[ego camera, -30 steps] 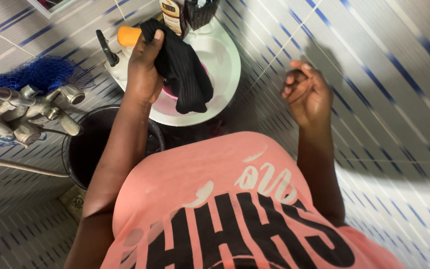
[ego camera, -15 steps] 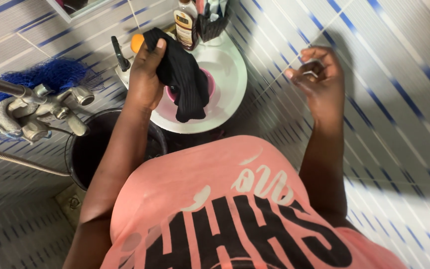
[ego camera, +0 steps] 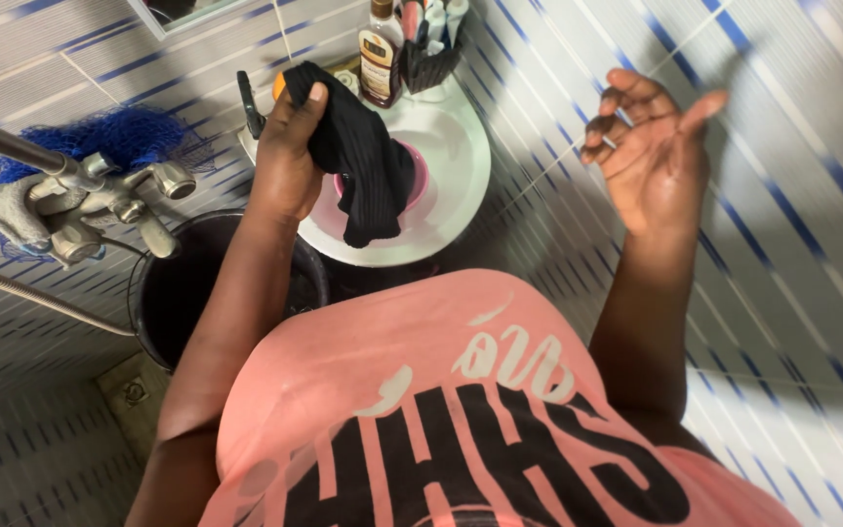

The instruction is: The recorder is hand-washing several items of clothing in a small basin within a bathroom and then hanging them on a hanger.

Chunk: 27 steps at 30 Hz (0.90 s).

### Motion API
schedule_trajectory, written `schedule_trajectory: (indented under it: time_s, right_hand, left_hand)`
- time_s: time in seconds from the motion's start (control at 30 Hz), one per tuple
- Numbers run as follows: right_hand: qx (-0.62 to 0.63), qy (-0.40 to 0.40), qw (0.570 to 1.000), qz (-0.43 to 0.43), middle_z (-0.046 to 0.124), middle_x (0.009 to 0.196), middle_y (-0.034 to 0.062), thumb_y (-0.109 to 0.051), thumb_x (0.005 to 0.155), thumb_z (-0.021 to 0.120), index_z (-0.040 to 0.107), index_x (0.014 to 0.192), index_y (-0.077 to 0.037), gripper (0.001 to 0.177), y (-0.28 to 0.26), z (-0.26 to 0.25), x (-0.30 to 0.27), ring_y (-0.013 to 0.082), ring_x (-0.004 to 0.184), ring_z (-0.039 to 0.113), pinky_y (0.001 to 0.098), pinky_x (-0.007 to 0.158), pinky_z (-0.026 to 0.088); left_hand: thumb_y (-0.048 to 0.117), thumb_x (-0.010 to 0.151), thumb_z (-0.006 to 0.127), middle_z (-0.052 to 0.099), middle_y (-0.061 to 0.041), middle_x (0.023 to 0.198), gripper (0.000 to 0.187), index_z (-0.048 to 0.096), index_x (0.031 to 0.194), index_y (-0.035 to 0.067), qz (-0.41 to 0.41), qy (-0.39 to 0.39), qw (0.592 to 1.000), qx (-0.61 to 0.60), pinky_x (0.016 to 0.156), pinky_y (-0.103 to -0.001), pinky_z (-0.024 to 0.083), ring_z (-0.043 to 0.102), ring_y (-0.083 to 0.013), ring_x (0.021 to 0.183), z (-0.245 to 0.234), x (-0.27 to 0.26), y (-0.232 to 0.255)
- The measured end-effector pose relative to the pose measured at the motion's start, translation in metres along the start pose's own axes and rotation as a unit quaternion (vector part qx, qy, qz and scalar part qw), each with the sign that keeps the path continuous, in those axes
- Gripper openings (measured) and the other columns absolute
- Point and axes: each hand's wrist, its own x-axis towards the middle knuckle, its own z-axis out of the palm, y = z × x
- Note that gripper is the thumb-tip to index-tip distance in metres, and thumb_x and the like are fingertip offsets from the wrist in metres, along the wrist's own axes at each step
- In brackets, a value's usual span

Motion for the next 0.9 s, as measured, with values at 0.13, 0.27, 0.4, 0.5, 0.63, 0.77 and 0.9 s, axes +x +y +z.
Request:
schedule_trajectory:
  time_s: [0.13,0.27,0.4,0.5,0.63,0.77,0.9]
  right_hand:
    - [0.077,-0.077,0.993,0.047,0.062,0.100,0.0127,-0.083,0.096,0.025,0.064,0.121,0.005,0.100,0.010,-0.019,0.012,0.0232,0.086,0.059,0.0343,0.079,0.049]
    - [0.114,-0.135,0.983,0.039,0.068,0.081,0.0178,-0.091,0.086,0.013,0.071,0.089,0.005,0.112,0.017,-0.024,0.029,0.0295,0.078,0.066,0.0371,0.076,0.052]
    - [0.171,-0.076,0.982,0.026,0.061,0.066,0.0184,-0.093,0.072,0.012,0.065,0.070,0.004,0.110,0.024,-0.024,0.054,0.0302,0.059,0.059,0.0383,0.069,0.053]
    - [0.177,0.045,0.983,-0.033,0.055,0.057,0.0146,-0.095,0.074,0.015,0.057,0.061,-0.003,0.102,0.036,-0.019,0.064,0.0297,0.051,0.053,0.0399,0.056,0.051]
    - [-0.077,0.205,0.962,-0.162,0.051,0.052,0.0092,-0.092,0.087,0.034,0.050,0.061,-0.011,0.087,0.024,-0.001,0.056,0.0211,0.041,0.049,0.0425,0.051,0.052]
    - [-0.562,0.058,0.825,-0.033,0.066,0.067,0.0042,-0.072,0.101,0.050,0.068,0.078,-0.004,0.074,-0.057,0.053,0.017,0.0124,0.058,0.063,0.0311,0.062,0.053]
    - [-0.496,-0.287,0.818,-0.052,0.069,0.089,0.0077,-0.045,0.101,0.066,0.069,0.099,-0.001,0.045,-0.141,0.087,0.016,0.0161,0.081,0.066,0.0306,0.077,0.052]
  left_hand:
    - [0.022,0.108,0.064,0.066,-0.001,0.110,0.022,0.063,0.123,0.006,0.004,0.002,1.000,-0.004,0.094,-0.030,0.052,0.064,-0.0126,0.102,0.002,-0.004,0.001]
    - [0.021,0.107,0.065,0.066,-0.002,0.110,0.021,0.062,0.123,0.006,0.000,0.011,1.000,-0.009,0.095,-0.030,0.053,0.065,-0.0136,0.102,0.006,-0.007,0.000]
    - [0.022,0.107,0.065,0.066,-0.002,0.108,0.023,0.062,0.123,0.006,-0.001,0.007,1.000,0.001,0.093,-0.031,0.053,0.065,-0.0140,0.101,0.012,-0.011,0.001]
    - [0.024,0.105,0.064,0.066,-0.001,0.107,0.025,0.061,0.123,0.007,-0.019,0.026,0.999,0.021,0.089,-0.031,0.055,0.066,-0.0133,0.099,0.022,-0.017,0.007]
    - [0.023,0.107,0.065,0.065,-0.001,0.108,0.025,0.060,0.125,0.007,-0.006,0.013,1.000,0.017,0.089,-0.030,0.054,0.065,-0.0136,0.099,0.016,-0.020,0.004]
    - [0.023,0.108,0.064,0.065,-0.002,0.108,0.023,0.060,0.124,0.007,-0.008,0.013,1.000,0.015,0.088,-0.031,0.055,0.065,-0.0137,0.098,0.014,-0.023,0.006]
    - [0.022,0.107,0.063,0.066,-0.002,0.108,0.023,0.061,0.124,0.007,-0.009,0.011,1.000,0.013,0.089,-0.031,0.055,0.066,-0.0138,0.099,0.020,-0.022,0.007]
